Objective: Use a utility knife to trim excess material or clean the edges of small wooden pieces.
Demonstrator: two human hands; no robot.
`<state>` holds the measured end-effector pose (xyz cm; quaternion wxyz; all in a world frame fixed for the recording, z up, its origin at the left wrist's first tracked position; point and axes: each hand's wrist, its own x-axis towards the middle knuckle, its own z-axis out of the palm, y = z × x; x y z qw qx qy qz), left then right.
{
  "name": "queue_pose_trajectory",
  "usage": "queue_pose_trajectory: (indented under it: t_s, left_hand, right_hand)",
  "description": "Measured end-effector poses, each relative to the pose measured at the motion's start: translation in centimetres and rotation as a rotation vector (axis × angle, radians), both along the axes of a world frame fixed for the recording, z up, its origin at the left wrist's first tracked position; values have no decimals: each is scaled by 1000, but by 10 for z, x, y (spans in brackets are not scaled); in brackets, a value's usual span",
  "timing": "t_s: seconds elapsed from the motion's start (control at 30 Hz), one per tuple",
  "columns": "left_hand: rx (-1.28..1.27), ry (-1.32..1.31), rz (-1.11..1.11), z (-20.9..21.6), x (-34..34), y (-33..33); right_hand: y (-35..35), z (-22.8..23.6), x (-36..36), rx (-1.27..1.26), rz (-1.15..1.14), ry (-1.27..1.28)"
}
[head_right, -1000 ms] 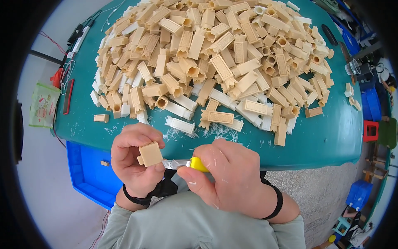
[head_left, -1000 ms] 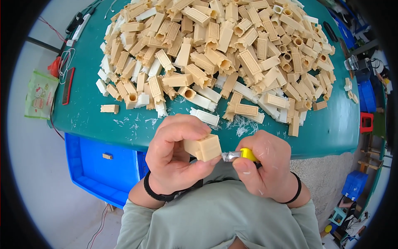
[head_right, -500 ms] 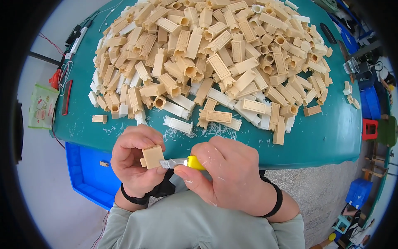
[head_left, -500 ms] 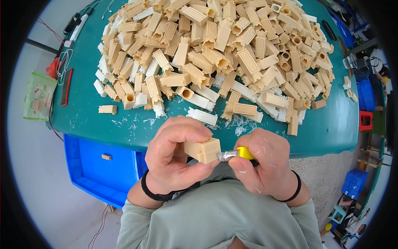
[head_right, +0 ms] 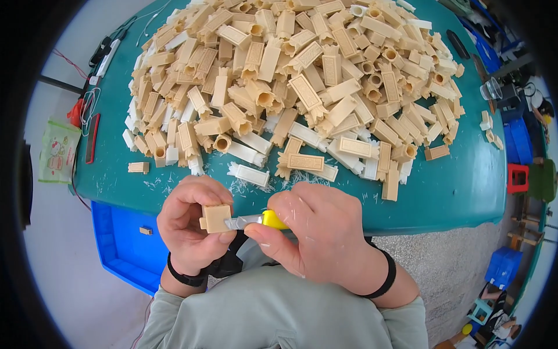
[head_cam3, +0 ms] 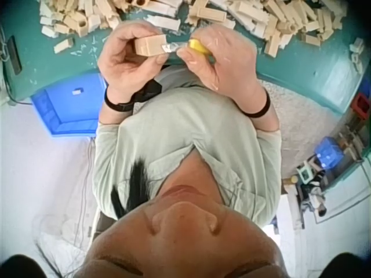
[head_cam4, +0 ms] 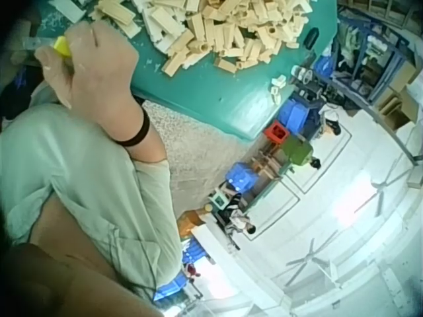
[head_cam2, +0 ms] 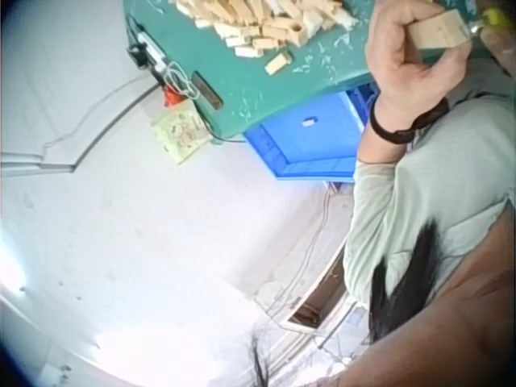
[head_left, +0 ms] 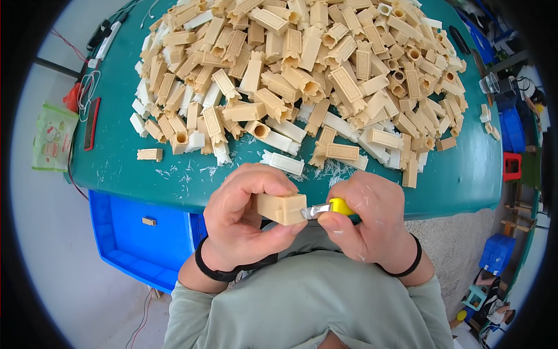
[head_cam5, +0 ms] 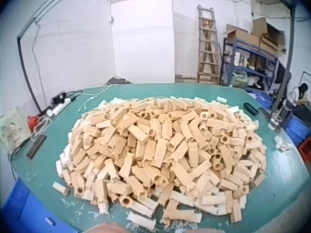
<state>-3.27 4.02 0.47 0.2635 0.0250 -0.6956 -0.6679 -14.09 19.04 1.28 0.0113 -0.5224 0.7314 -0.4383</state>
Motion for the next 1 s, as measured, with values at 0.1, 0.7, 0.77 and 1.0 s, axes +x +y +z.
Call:
queue_pose_trajectory:
  t_s: [0.1, 0.7, 0.77, 1.0]
  left_hand:
    - [-93, 44, -265, 8, 1, -4]
    - [-5, 48, -152, 1, -3, -4]
    - [-19, 45, -151, 1, -2, -4]
    - [-13, 23, -138, 0, -3, -4]
  right_hand:
    - [-3, -6, -6, -72, -70, 15]
    - [10, 8, -3, 12, 56, -59]
    - [10, 6, -3, 6, 50, -38]
    - [7, 2, -5, 6, -2, 0]
